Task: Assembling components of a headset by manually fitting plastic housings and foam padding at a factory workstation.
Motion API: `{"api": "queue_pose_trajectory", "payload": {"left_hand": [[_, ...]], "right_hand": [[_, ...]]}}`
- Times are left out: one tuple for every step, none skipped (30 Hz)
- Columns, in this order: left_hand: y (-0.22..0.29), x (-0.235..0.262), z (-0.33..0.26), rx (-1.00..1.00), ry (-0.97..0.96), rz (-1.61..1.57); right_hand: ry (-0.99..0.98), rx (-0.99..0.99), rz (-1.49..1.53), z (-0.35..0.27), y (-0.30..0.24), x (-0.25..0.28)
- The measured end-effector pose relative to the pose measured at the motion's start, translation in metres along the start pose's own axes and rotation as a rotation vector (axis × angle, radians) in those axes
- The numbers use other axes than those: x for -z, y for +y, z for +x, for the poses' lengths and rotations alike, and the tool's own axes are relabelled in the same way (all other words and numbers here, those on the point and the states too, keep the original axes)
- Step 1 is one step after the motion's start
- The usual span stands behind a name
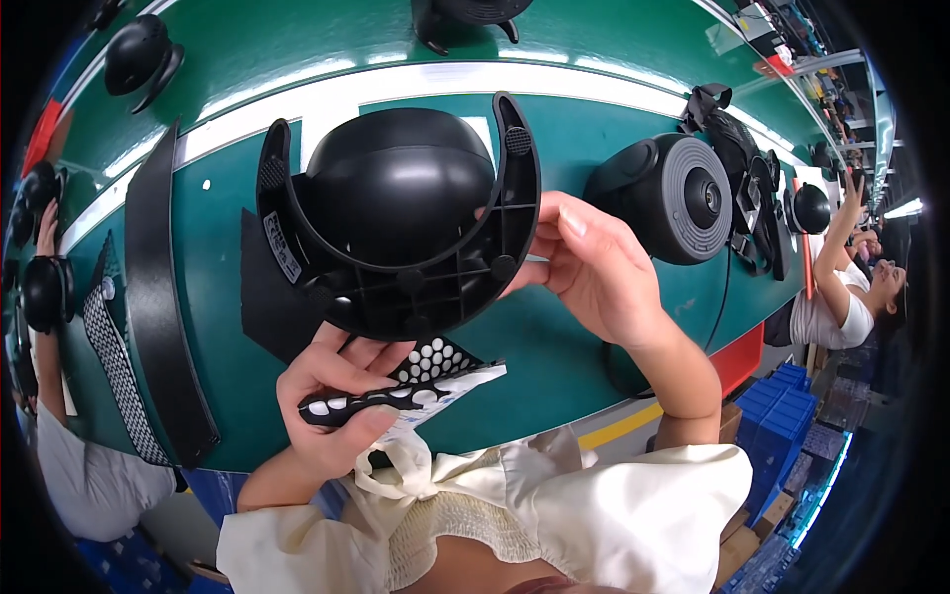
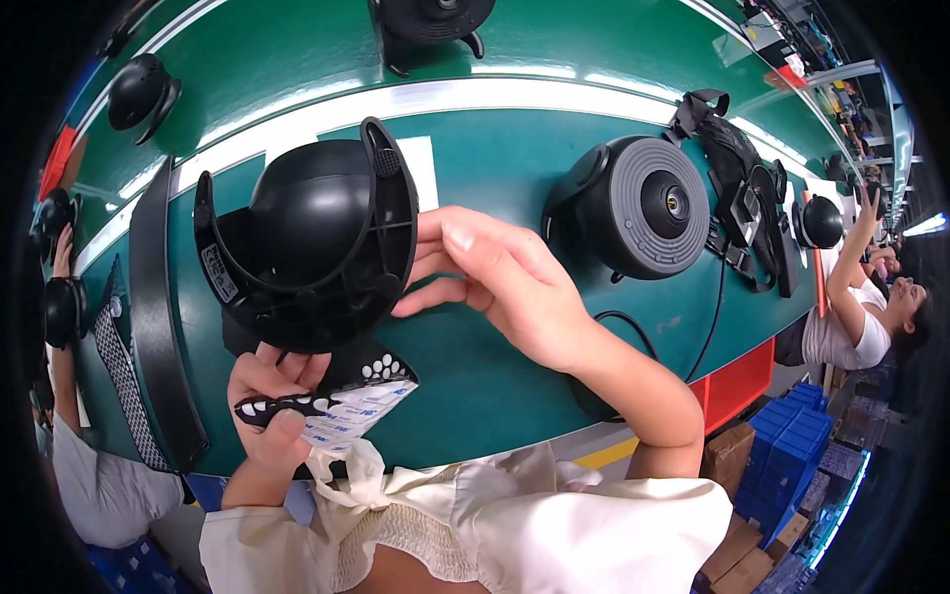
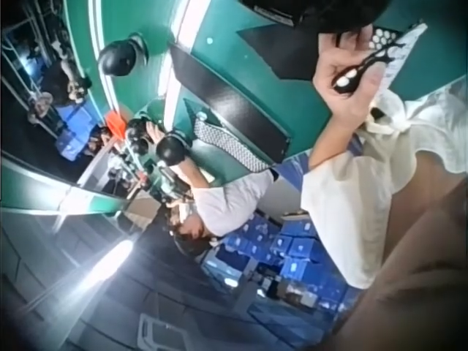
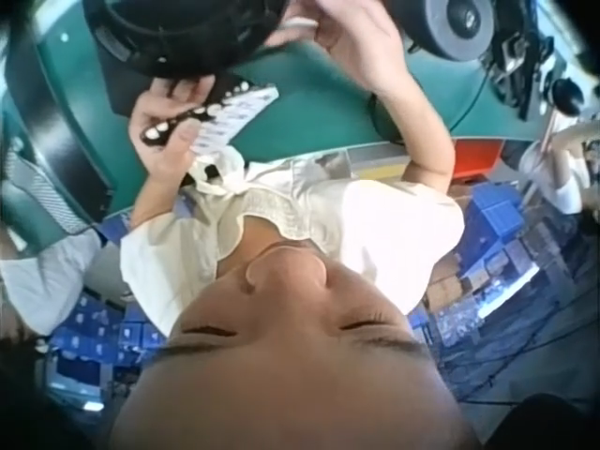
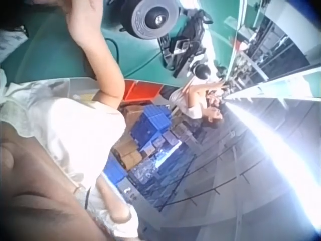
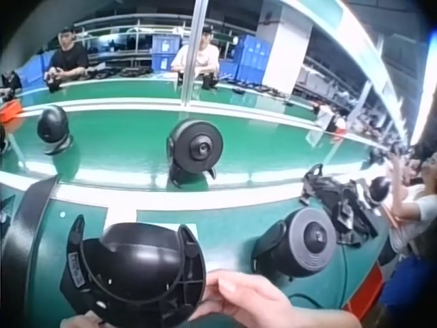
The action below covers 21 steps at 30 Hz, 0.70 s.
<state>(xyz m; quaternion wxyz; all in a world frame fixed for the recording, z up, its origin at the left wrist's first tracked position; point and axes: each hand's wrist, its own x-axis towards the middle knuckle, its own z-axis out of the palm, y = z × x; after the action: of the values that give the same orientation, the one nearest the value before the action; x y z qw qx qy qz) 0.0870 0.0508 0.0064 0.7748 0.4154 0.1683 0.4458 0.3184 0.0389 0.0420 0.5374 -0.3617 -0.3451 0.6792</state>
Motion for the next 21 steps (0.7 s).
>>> {"api": "queue_pose_trajectory", "payload": {"left_hand": [[0.0, 0.001, 0.002, 0.0, -0.002, -0.001], [0.001, 0.001, 0.002, -0.002, -0.002, -0.003], [0.003, 0.001, 0.002, -0.005, -0.002, -0.003], [0.004, 0.0, 0.002, -0.01, 0.002, 0.006], [0.004, -0.002, 0.002, -0.014, 0.028, 0.009], [0.008, -0.003, 0.001, -0.034, 0.058, 0.029], [0.01, -0.006, 0.0, -0.063, 0.073, 0.067], [0.009, -0.005, 0.001, -0.002, 0.062, 0.136], [0.012, -0.002, 0.0, 0.051, 0.071, 0.219], [0.013, -0.004, 0.003, 0.044, 0.023, 0.286], [0.012, -0.007, -0.001, 0.098, 0.037, 0.279], [0.01, -0.009, 0.0, 0.082, 0.01, 0.251], [0.014, -0.01, -0.001, 0.107, -0.024, 0.327], [0.014, -0.013, -0.002, 0.142, -0.037, 0.279], [0.011, -0.014, -0.005, 0.145, -0.063, 0.203], [0.013, -0.013, -0.008, 0.144, -0.115, 0.193], [0.019, -0.015, -0.006, 0.122, -0.159, 0.096], [0.024, -0.015, -0.006, 0.061, -0.166, 0.123], [0.028, -0.013, -0.007, 0.002, -0.172, 0.148], [0.036, -0.011, -0.009, 0.039, -0.155, 0.124], [0.041, -0.005, -0.009, 0.031, -0.126, 0.185]], "right_hand": [[-0.036, 0.018, 0.036, 0.002, -0.001, 0.001], [-0.038, 0.017, 0.038, 0.003, -0.001, -0.001], [-0.052, -0.014, -0.018, 0.006, -0.002, -0.004], [-0.069, -0.044, -0.073, 0.009, -0.003, -0.007], [-0.089, 0.008, -0.126, 0.012, 0.003, -0.008], [-0.082, -0.015, -0.172, 0.015, -0.001, -0.013], [-0.08, -0.034, -0.217, 0.014, -0.008, -0.016], [-0.048, 0.006, -0.27, 0.011, -0.004, -0.015], [-0.057, 0.072, -0.263, 0.011, 0.0, -0.016], [-0.039, 0.137, -0.317, 0.006, 0.004, -0.016], [0.007, 0.113, -0.321, 0.0, 0.011, -0.015], [0.034, 0.157, -0.347, -0.002, 0.012, -0.017], [0.064, 0.159, -0.468, -0.003, 0.007, -0.025], [0.079, 0.199, -0.53, -0.005, 0.004, -0.029], [0.133, 0.138, -0.483, -0.004, -0.003, -0.036], [0.148, 0.153, -0.485, 0.0, -0.008, -0.042], [0.134, 0.21, -0.501, 0.006, -0.013, -0.05], [0.12, 0.251, -0.509, 0.013, -0.019, -0.061], [0.082, 0.303, -0.605, 0.026, -0.026, -0.07], [0.092, 0.369, -0.717, 0.043, -0.028, -0.076], [0.069, 0.45, -0.929, 0.067, -0.029, -0.079]]}}
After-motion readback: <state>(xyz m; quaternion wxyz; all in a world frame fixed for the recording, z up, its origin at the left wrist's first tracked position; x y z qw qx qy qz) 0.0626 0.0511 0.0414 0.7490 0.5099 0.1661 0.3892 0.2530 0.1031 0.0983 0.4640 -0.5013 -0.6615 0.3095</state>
